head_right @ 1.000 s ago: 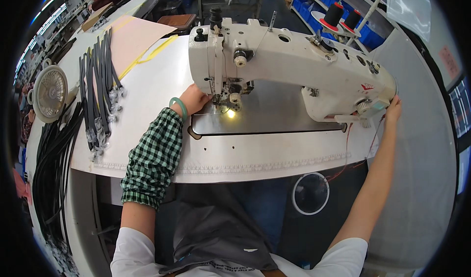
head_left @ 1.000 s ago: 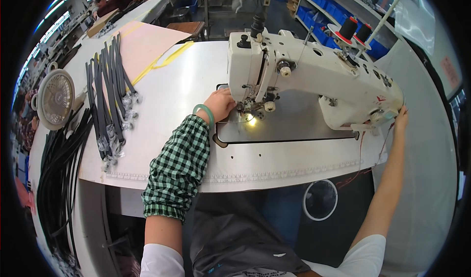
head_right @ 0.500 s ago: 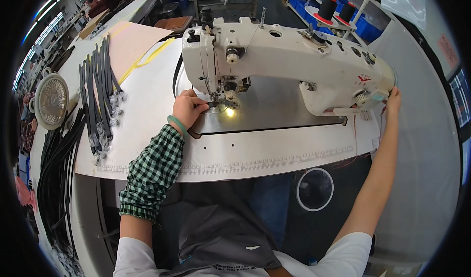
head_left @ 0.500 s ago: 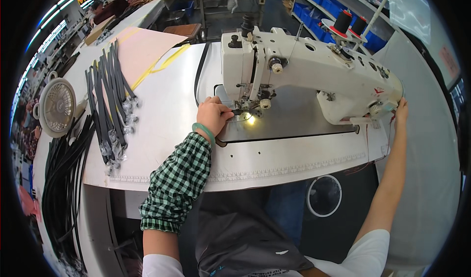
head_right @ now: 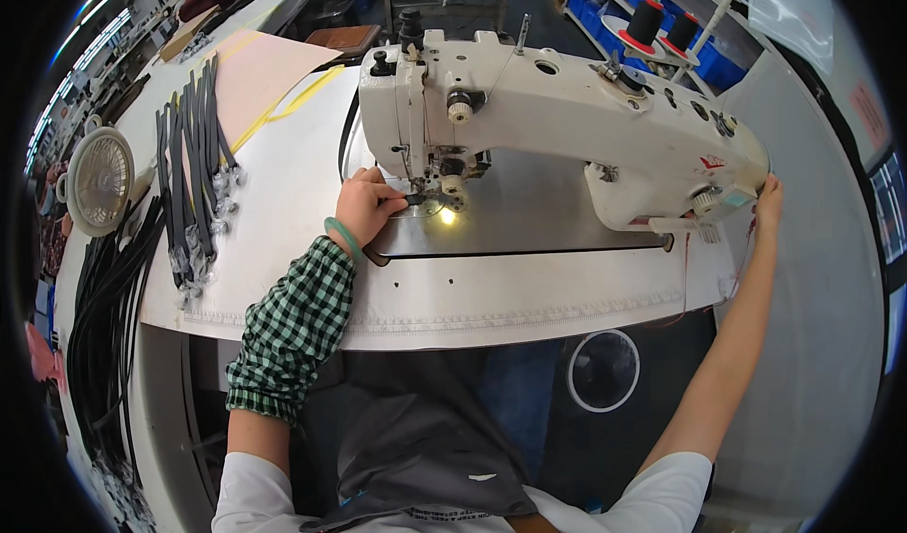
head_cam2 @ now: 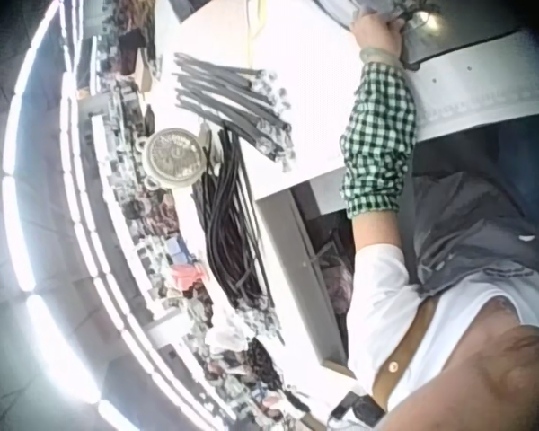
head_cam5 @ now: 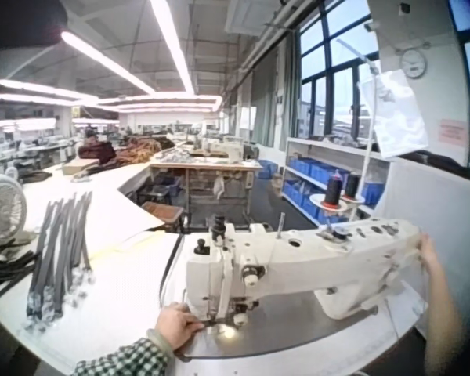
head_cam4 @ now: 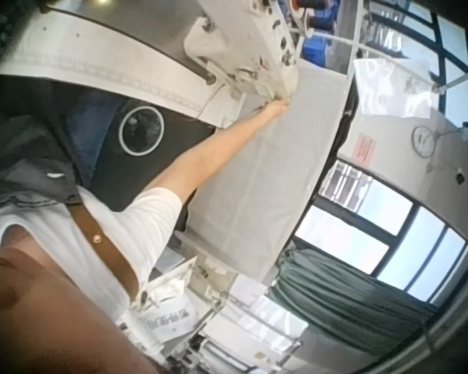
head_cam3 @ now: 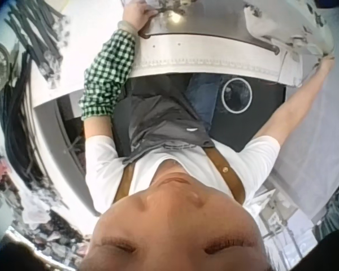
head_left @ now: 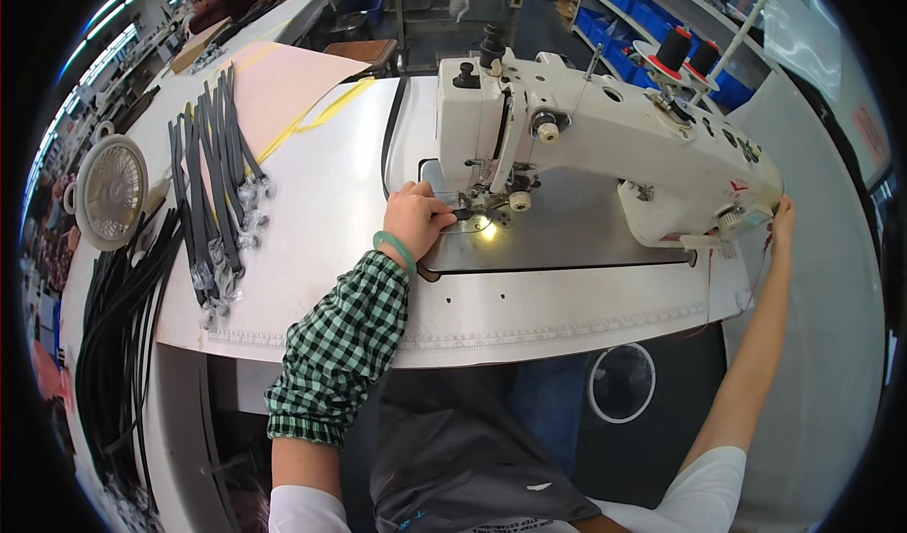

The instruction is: The person operates an industrial sewing machine to stitch long black straps. They feed each strap through the machine, guide it under the needle, and cut the thread after each piece. The finished straps are placed on the table to the left.

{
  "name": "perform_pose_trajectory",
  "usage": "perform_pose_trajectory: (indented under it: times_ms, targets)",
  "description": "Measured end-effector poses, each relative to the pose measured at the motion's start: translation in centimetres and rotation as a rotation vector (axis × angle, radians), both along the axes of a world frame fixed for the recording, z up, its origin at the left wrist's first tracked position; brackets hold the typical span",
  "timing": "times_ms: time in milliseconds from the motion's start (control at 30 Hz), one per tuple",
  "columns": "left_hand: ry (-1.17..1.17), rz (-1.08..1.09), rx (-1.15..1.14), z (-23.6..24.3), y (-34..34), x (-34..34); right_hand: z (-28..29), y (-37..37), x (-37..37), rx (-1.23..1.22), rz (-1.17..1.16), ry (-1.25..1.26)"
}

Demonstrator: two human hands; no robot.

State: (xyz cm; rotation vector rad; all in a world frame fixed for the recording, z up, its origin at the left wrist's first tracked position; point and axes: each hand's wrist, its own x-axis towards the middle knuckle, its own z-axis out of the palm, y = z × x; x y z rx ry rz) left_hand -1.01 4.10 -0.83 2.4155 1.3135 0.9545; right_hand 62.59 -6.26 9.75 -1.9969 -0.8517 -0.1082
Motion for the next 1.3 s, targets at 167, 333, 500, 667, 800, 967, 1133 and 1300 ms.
perform_pose_trajectory:
  times_ms: [167, 333, 500, 667, 800, 967, 1133, 1300]
  targets:
    - [0.014, 0.002, 0.002, 0.1, -0.1, 0.6, -6.3, -0.3, -0.1, 0.475, 0.128, 0.221]
    - [0.042, 0.049, -0.026, 0.6, -0.6, -0.2, -8.2, 1.4, -4.6, 0.696, 0.238, 0.453]
    - [0.044, 0.026, -0.017, 0.5, -0.2, 1.2, -4.9, -0.4, 1.3, 0.478, 0.011, 0.114]
    - [0.070, 0.066, -0.010, 0.7, -0.6, 0.3, 1.0, 1.1, 0.6, -0.018, -0.124, -0.389]
    - [0.030, 0.065, 0.036, 0.2, -0.4, 0.4, 0.0, -0.1, 2.1, -0.153, -0.013, -0.083]
    - [0.031, 0.043, 0.003, 0.5, -0.2, 1.3, -6.7, -2.0, 4.0, 0.179, -0.009, -0.100]
    - [0.063, 0.090, -0.009, 0.3, -0.2, 0.0, -1.8, 1.0, 0.5, 0.030, -0.078, -0.188]
    - [0.061, 0.076, 0.005, 0.0, 0.1, 0.5, -1.4, 0.1, 0.7, 0.004, -0.028, 0.051]
